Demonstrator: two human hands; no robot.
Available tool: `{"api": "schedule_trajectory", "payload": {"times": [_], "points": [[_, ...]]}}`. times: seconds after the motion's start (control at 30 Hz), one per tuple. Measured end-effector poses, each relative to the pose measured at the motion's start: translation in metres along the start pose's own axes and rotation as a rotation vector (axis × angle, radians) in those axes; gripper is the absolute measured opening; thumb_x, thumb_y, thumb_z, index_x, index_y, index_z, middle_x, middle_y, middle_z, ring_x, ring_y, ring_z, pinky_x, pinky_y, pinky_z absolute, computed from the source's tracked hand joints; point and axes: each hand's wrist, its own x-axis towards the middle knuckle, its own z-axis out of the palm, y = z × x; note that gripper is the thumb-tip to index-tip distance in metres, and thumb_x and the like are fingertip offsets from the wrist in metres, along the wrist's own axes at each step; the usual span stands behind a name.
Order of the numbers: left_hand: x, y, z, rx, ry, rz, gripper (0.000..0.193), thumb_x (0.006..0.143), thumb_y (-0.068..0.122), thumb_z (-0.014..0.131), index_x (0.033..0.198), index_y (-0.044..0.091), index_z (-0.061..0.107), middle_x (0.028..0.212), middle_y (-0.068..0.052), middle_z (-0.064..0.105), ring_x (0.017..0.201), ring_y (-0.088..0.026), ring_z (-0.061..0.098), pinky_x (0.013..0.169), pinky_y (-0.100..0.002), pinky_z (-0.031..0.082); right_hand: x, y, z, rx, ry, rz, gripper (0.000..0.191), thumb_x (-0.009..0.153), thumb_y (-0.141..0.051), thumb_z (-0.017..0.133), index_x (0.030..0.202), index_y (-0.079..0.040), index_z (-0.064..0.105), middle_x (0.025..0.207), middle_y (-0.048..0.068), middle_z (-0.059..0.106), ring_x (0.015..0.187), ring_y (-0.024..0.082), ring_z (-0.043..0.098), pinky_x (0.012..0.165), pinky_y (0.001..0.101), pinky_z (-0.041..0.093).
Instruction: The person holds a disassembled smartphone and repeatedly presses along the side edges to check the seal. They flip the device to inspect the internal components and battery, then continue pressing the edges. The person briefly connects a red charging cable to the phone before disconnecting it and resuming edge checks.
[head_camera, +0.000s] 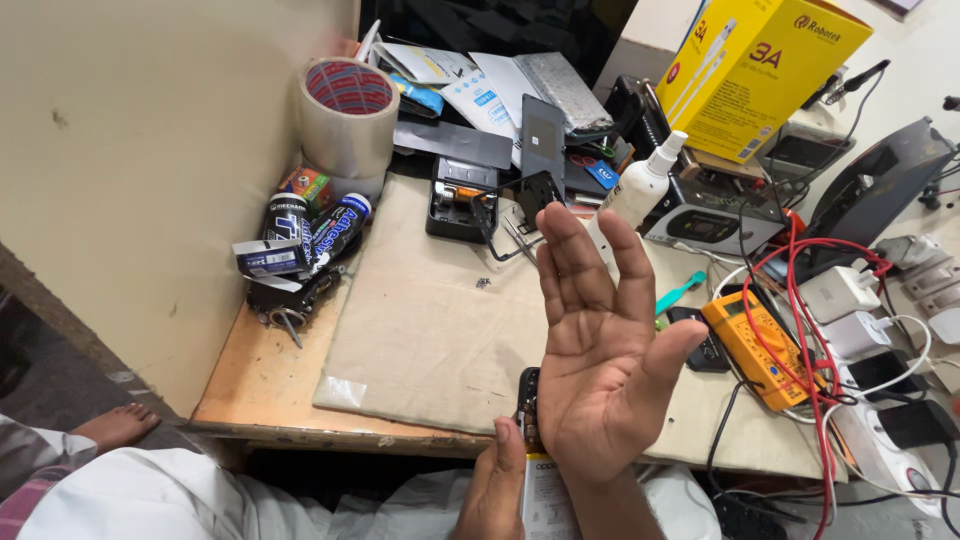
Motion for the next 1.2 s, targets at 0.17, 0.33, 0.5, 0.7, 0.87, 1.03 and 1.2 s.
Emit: {"api": "schedule_trajectory", "payload": {"times": [0.17, 0.33, 0.5, 0.7, 0.87, 1.03, 1.2], "points": [[0.010, -0.013, -0.012, 0.251, -0.127, 0.396, 0.078, 0.105, 0.054, 0.034, 0.147, -0.011, 0.043, 0.157, -0.026, 0.045, 0.153, -0.030, 0.036, 0.124, -0.040, 0.023, 0.003, 0.005, -0.002, 0.013, -0.011, 0.024, 0.087, 0.106, -0.069, 0.028, 0.161, -0.001, 0.031, 0.161, 0.033, 0.044, 0.160, 0.040, 0.037, 0.140, 0.0523, 0.019], [0.001, 0.007, 0.002, -0.131, -0.509, 0.430, 0.072, 0.111, 0.060, 0.031, 0.154, 0.004, 0.043, 0.130, -0.028, 0.058, 0.114, -0.035, 0.060, 0.099, -0.046, 0.048, 0.013, -0.019, -0.028, 0.073, -0.062, 0.048, 0.079, 0.108, -0.064, 0.032, 0.156, -0.002, 0.042, 0.150, 0.028, 0.052, 0.147, 0.039, 0.047, 0.134, 0.0532, 0.031], [-0.015, 0.075, 0.018, -0.533, -0.582, 0.216, 0.080, 0.102, 0.067, 0.027, 0.152, 0.008, 0.050, 0.115, -0.019, 0.068, 0.091, -0.029, 0.067, 0.083, -0.042, 0.056, -0.025, -0.054, -0.078, -0.810, -0.036, 0.268, 0.054, 0.098, -0.040, 0.068, 0.134, 0.000, 0.063, 0.140, 0.027, 0.066, 0.134, 0.033, 0.062, 0.113, 0.0467, 0.047], [-0.014, 0.126, 0.014, -0.614, -0.496, 0.273, 0.076, 0.101, 0.062, 0.025, 0.148, 0.006, 0.045, 0.134, -0.015, 0.061, 0.113, -0.030, 0.064, 0.094, -0.049, 0.056, -0.092, -0.026, -0.089, -0.967, -0.353, 0.229, 0.079, 0.069, -0.032, 0.097, 0.133, -0.003, 0.060, 0.145, 0.023, 0.052, 0.123, 0.026, 0.066, 0.085, 0.0386, 0.059], [-0.009, 0.135, 0.010, -0.608, -0.577, 0.336, 0.073, 0.104, 0.060, 0.026, 0.149, 0.005, 0.041, 0.145, -0.017, 0.052, 0.125, -0.033, 0.058, 0.100, -0.053, 0.054, -0.107, -0.006, -0.070, -1.261, -0.172, 0.099, 0.064, 0.060, -0.025, 0.096, 0.116, -0.007, 0.070, 0.129, 0.018, 0.068, 0.101, 0.020, 0.077, 0.080, 0.0338, 0.064], [-0.012, 0.134, 0.004, -0.641, -0.592, 0.327, 0.073, 0.103, 0.059, 0.026, 0.154, 0.008, 0.038, 0.154, -0.016, 0.048, 0.131, -0.034, 0.056, 0.107, -0.049, 0.051, -0.102, 0.010, -0.046, -1.220, -0.133, 0.011, 0.053, 0.063, -0.023, 0.095, 0.108, -0.005, 0.072, 0.121, 0.017, 0.071, 0.097, 0.020, 0.079, 0.079, 0.0319, 0.065], [-0.014, 0.128, -0.005, -0.665, -0.635, 0.358, 0.072, 0.105, 0.058, 0.026, 0.156, 0.008, 0.036, 0.155, -0.018, 0.045, 0.131, -0.035, 0.054, 0.106, -0.050, 0.051, -0.093, -0.008, -0.061, -0.825, -0.224, 0.300, 0.039, 0.071, -0.007, 0.087, 0.107, 0.001, 0.074, 0.122, 0.017, 0.070, 0.101, 0.023, 0.078, 0.077, 0.0347, 0.063]]}}
